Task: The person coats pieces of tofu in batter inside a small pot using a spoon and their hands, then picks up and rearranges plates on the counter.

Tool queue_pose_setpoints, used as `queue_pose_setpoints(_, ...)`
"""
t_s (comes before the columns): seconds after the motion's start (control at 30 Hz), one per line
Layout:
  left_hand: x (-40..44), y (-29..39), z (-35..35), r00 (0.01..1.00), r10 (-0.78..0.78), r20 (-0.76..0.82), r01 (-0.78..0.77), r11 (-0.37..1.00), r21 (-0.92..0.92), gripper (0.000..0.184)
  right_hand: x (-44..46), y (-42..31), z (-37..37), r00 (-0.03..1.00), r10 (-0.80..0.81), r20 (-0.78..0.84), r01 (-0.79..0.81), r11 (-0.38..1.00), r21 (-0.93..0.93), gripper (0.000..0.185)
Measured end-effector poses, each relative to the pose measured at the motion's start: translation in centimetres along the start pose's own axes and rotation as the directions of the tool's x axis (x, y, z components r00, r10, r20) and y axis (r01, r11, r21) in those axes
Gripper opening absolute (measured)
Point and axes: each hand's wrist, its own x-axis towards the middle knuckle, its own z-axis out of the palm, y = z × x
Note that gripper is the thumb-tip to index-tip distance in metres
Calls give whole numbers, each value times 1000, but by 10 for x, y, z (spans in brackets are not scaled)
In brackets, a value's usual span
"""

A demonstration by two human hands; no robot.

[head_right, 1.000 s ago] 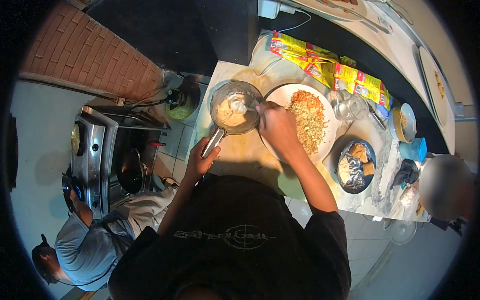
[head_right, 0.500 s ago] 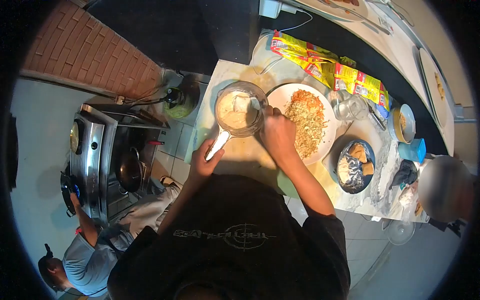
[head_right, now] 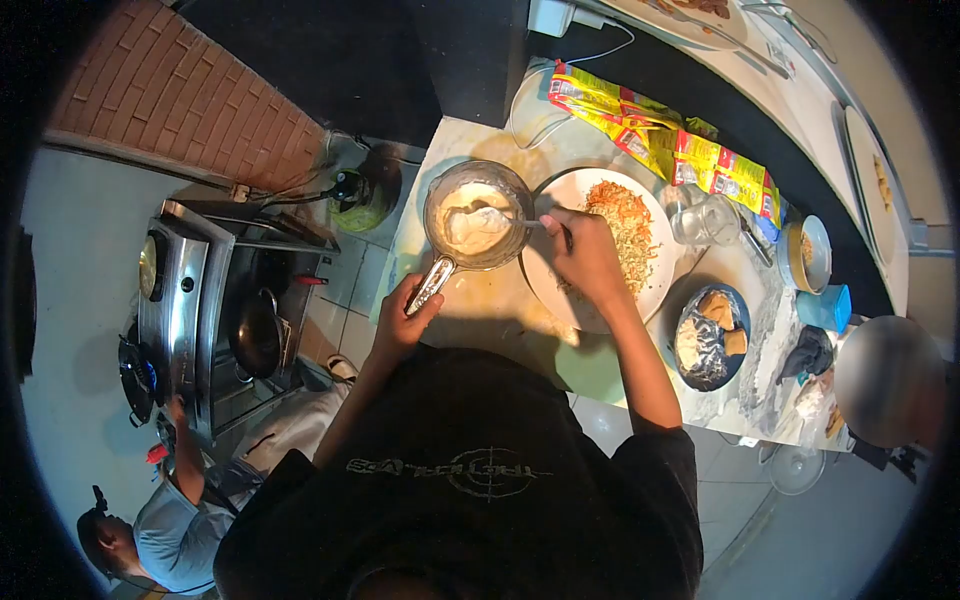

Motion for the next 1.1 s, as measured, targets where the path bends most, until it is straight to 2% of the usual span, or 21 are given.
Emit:
queue_pose_setpoints(0.07,1,-4,0,1000,-23,4,23,1000,15,26,0,-4,-6,999,-47,-22,44,990,-133,13)
queue_pose_setpoints(0.1,1,-7,0,1000,-23,5,23,1000,14,26,0,-3,-5,999,-46,-22,43,990,-134,13)
queue_pose_setpoints(0.17,1,-14,2,1000,2,0,-2,1000,-11,25,1,-1,-2,983,-138,-120,110,970,-218,11)
queue_pose_setpoints(0.4,-3,-8,5,1000,-4,-17,4,999,32,25,2,-11,20,995,-66,-81,51,983,-174,14)
queue_pose_setpoints(0.5,-5,-7,11,998,51,-47,-50,999,20,25,-1,-18,26,997,-26,-73,11,981,-194,14)
queue_pose_setpoints(0.57,-6,-5,11,999,33,-8,-33,998,55,26,3,-14,32,997,-21,-76,16,998,-66,16)
queue_pose_setpoints(0.6,-5,-6,11,998,64,-16,-64,997,42,27,4,-13,34,997,-22,-76,17,998,-65,16)
queue_pose_setpoints(0.67,-5,-6,10,998,65,-10,-65,997,47,28,5,-7,36,998,36,-44,-32,996,87,17)
queue_pose_setpoints(0.8,-4,-5,11,995,102,-16,-101,994,48,28,6,11,47,996,85,6,-85,989,120,18)
queue_pose_setpoints(0.87,-3,-5,11,994,105,-12,-105,994,40,28,6,20,52,984,178,10,-173,942,287,20)
queue_pose_setpoints(1.0,-2,-3,8,995,95,3,-95,994,56,26,0,28,50,989,143,-44,-119,931,345,22)
queue_pose_setpoints(1.07,-3,-2,7,997,83,7,-83,996,33,26,-2,30,45,969,234,75,-244,875,418,24)
queue_pose_setpoints(1.1,-3,-1,7,997,71,12,-71,997,10,25,-2,35,45,970,234,74,-243,876,418,24)
